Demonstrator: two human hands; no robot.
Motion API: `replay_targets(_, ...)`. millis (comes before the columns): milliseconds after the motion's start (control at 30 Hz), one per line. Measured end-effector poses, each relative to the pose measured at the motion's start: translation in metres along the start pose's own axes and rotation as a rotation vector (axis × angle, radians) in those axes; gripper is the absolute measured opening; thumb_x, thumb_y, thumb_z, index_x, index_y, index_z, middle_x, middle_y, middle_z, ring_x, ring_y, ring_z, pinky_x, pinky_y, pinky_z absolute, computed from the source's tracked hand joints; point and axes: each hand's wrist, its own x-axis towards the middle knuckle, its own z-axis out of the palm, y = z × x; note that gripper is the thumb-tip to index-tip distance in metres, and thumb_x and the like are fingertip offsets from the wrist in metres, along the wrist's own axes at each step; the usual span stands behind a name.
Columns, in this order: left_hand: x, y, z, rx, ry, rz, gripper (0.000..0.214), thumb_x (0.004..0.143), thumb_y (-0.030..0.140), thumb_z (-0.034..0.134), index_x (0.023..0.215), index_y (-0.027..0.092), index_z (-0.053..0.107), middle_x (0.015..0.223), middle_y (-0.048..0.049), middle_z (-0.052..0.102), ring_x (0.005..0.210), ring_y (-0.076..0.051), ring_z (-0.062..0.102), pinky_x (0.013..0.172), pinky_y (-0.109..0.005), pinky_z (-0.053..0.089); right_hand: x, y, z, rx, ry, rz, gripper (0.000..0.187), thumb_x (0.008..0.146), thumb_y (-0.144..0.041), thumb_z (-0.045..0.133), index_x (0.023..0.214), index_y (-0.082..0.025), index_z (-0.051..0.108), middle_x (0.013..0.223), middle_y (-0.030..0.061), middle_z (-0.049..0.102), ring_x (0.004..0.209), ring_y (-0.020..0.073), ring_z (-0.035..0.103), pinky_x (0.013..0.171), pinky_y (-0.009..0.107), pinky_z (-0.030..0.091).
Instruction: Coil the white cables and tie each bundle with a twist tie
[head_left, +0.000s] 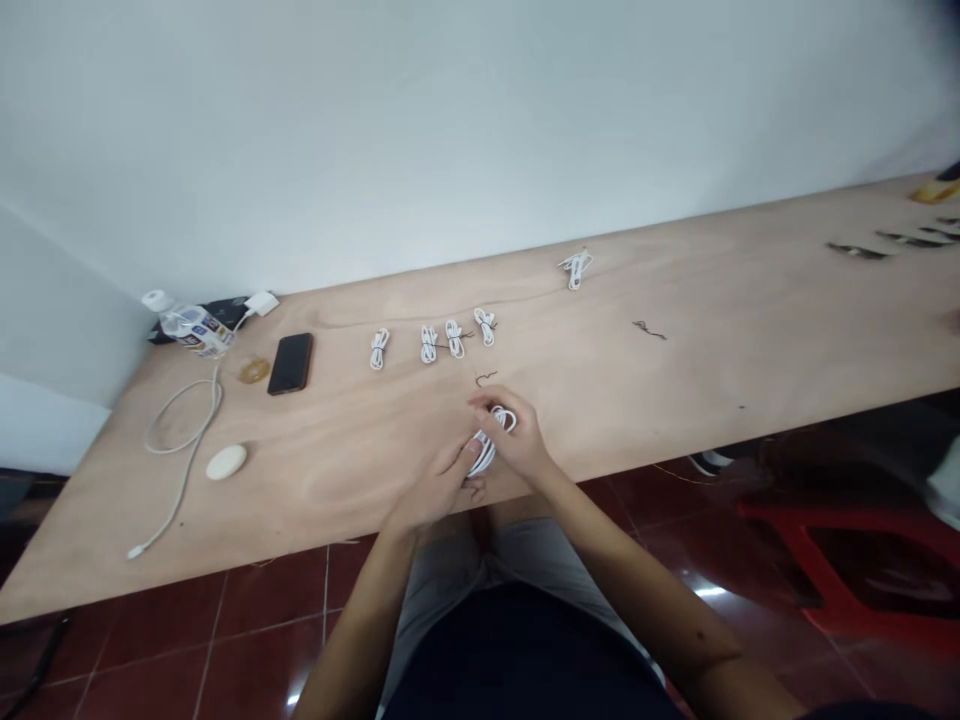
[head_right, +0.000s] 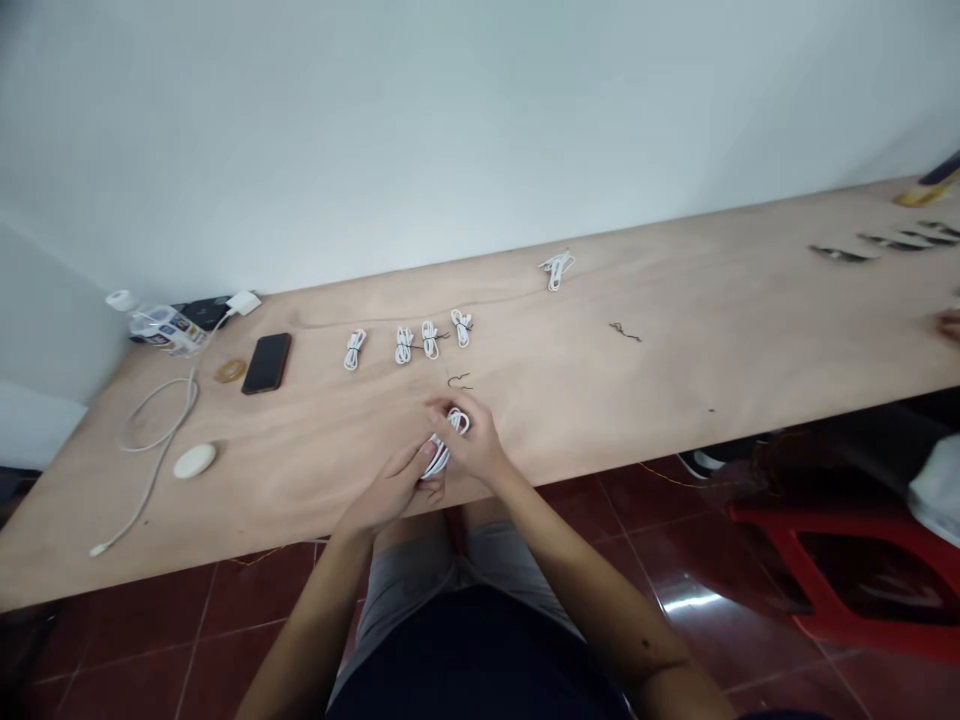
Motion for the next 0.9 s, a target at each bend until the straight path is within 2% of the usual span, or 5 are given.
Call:
replay_targets(167, -0.001, 0.007, -0.004, 0.108, -0.01, -0.008, 0.042, 0.104, 0.059, 0.056, 0.101, 0.019, 0.066, 0.082, -0.0011, 0.056, 0.066, -0.015, 0.048, 0.068, -0.032, 0.05, 0.004, 0.002, -0.013, -0.223, -0.12, -0.118, 0.052, 0.107, -0.038, 0.053, 0.06, -0.022, 0.039, 0.055, -0.0045, 0.035, 0.051, 0.0116, 0.035, 0.054, 0.03, 0.029)
replay_targets(333, 0.005, 0.019, -0.009, 0.536, 0.131, 0.232, 0.042, 0.11, 0.051, 0.048, 0.101, 0.019, 0.073, 0.108, -0.0096, 0.072, 0.108, -0.027, 0.065, 0.105, -0.04, 0.049, 0.007, 0.006, -0.013, -0.304, -0.092, -0.16, 0.047, 0.111, -0.037, 0.049, 0.066, -0.022, 0.05, 0.06, -0.0014, 0.053, 0.055, 0.0134, 0.049, 0.058, 0.03, 0.037)
replay_targets(467, 0.01, 0.025, -0.018, 0.489, 0.183, 0.251, 0.039, 0.107, 0.054, 0.055, 0.12, 0.021, 0.071, 0.119, -0.0095, 0.073, 0.111, -0.026, 0.066, 0.107, -0.042, 0.051, 0.01, 0.002, -0.013, -0.314, -0.128, -0.201, 0.045, 0.113, -0.041, 0.045, 0.074, -0.022, 0.058, 0.066, 0.0008, 0.06, 0.06, 0.0152, 0.056, 0.062, 0.031, 0.043)
replay_targets(767, 0.039, 0.029, -0.035, 0.01, -0.294, -0.12, 0.066, 0.095, 0.083, 0.051, 0.091, 0.02, 0.071, 0.077, -0.0056, 0.063, 0.065, -0.018, 0.059, 0.069, -0.037, 0.057, 0.029, -0.002, -0.005, -0.206, -0.077, -0.227, 0.053, 0.113, -0.057, 0.04, 0.075, -0.024, 0.057, 0.071, 0.0037, 0.061, 0.073, 0.0212, 0.06, 0.076, 0.038, 0.05)
replay_targets(900, 0.049, 0.045, -0.046, 0.064, -0.342, -0.169, 0.064, 0.092, 0.079, 0.062, 0.098, 0.018, 0.078, 0.092, -0.0134, 0.073, 0.08, -0.023, 0.069, 0.076, -0.038, 0.06, 0.033, 0.0, -0.011, -0.19, -0.156, -0.209, 0.057, 0.111, -0.062, 0.038, 0.072, -0.026, 0.057, 0.074, 0.0051, 0.059, 0.079, 0.0237, 0.058, 0.083, 0.042, 0.051)
